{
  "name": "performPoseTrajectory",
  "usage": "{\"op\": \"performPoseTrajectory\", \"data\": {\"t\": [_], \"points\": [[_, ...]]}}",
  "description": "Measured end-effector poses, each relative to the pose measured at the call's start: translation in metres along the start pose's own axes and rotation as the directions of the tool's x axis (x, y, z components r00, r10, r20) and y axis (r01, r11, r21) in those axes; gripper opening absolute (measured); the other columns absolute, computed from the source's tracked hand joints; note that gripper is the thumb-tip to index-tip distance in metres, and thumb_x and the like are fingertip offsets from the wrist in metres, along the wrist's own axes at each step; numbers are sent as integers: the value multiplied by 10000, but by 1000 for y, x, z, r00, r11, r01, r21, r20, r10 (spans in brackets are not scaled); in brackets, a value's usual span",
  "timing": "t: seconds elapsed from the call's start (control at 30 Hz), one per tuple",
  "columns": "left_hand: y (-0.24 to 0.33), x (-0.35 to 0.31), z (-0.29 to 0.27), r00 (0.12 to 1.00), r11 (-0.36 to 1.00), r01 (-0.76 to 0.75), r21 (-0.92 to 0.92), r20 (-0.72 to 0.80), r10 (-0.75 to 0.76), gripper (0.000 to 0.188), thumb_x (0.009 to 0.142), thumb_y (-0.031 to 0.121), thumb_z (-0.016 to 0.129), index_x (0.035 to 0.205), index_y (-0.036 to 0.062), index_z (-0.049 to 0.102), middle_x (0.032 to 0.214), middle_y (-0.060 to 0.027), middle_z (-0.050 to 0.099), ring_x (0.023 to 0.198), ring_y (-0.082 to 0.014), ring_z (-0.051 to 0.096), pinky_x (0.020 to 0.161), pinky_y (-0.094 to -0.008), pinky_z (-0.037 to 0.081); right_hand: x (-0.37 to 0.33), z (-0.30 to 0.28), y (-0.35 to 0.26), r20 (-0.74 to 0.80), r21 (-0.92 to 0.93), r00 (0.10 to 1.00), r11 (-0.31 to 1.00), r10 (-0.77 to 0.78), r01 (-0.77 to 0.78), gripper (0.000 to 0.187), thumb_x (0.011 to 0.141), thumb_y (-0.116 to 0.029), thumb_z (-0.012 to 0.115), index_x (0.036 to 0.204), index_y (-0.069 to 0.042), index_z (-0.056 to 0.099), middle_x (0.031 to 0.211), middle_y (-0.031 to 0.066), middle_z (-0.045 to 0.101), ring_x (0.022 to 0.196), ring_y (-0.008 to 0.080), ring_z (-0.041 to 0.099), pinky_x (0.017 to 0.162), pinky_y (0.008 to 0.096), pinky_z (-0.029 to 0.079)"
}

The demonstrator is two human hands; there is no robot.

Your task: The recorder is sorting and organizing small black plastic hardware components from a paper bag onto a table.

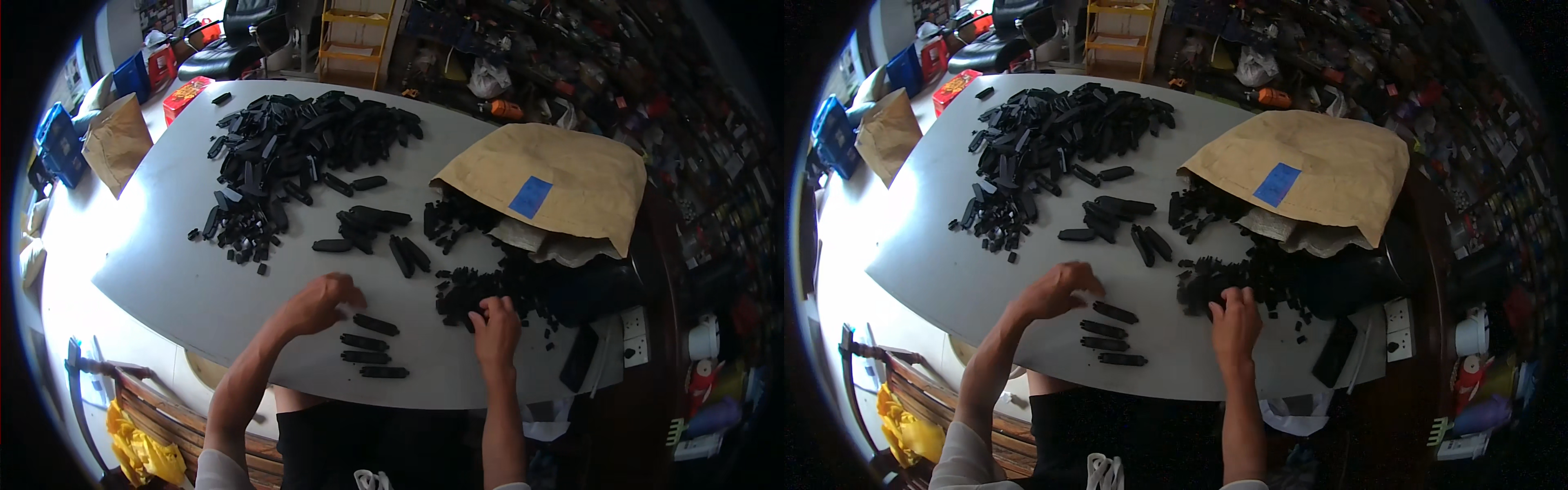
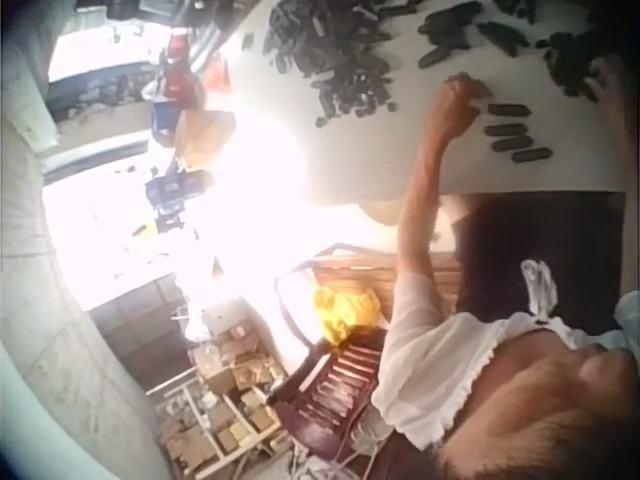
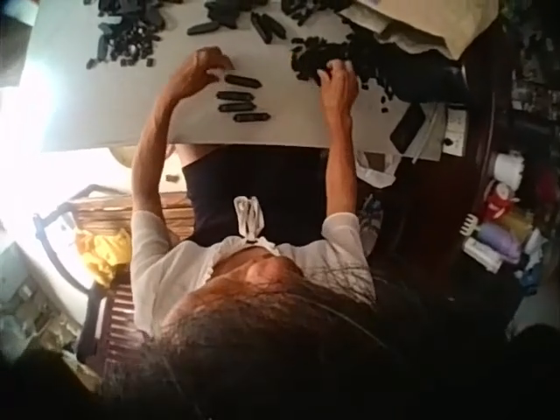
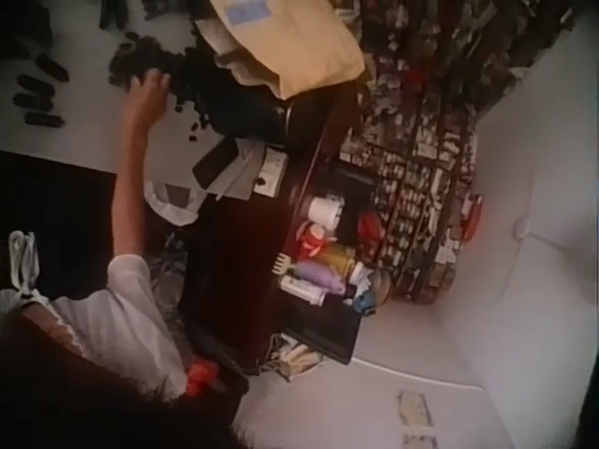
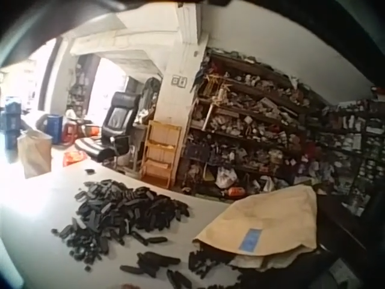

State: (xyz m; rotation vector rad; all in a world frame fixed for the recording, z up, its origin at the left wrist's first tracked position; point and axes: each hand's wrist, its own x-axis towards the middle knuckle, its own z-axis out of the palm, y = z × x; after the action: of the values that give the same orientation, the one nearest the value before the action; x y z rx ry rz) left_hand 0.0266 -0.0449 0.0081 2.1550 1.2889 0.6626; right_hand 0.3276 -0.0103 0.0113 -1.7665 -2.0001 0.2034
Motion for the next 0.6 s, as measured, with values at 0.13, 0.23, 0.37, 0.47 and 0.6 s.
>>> {"op": "performPoseTrajectory", "data": {"t": [0.13, 0.23, 0.37, 0.47, 0.6], "points": [[7, 44, 8, 961, 985, 77, 156, -276, -31, 348, 647, -65, 681, 966, 69, 638, 966, -91, 551, 905, -284, 533, 800, -373, 467, 7, 6, 5, 43, -198, 999, 980, -21, 30, 118, 808, -37, 651, 877, -26, 556, 936, 103, 532, 817, 257, 588, 688, 359, 485], [-2, 70, 25, 927, 946, 34, 321, -363, 90, 368, 655, -42, 686, 1000, 73, 626, 1033, -95, 524, 943, -278, 519, 806, -364, 463, 15, 11, 10, 48, -246, 999, 969, 10, 2, 93, 833, -39, 620, 865, -26, 533, 933, 104, 522, 821, 272, 580, 690, 372, 482], [-15, 86, 34, 926, 909, 6, 416, -347, 152, 293, 677, 20, 691, 949, 63, 594, 1010, -91, 509, 930, -269, 517, 773, -363, 460, 17, 9, 14, -5, -249, 1000, 968, 14, -15, 83, 865, -48, 579, 864, -27, 498, 922, 102, 510, 808, 274, 575, 676, 380, 481], [-15, 89, 32, 927, 912, -8, 410, -338, 160, 255, 680, 54, 701, 900, 61, 572, 958, -84, 513, 904, -264, 529, 737, -367, 459, 18, 17, 23, 4, -315, 999, 948, -46, 45, 81, 868, -53, 572, 901, -32, 501, 931, 96, 505, 801, 269, 571, 667, 374, 479], [-2, 77, 20, 939, 979, 96, 182, -343, -28, 265, 718, 98, 692, 933, 45, 546, 872, -99, 561, 864, -272, 555, 703, -366, 451, 10, 6, 13, -18, -157, 997, 985, -69, 66, 64, 864, -57, 576, 907, -39, 532, 923, 94, 518, 793, 271, 574, 664, 359, 480]]}}
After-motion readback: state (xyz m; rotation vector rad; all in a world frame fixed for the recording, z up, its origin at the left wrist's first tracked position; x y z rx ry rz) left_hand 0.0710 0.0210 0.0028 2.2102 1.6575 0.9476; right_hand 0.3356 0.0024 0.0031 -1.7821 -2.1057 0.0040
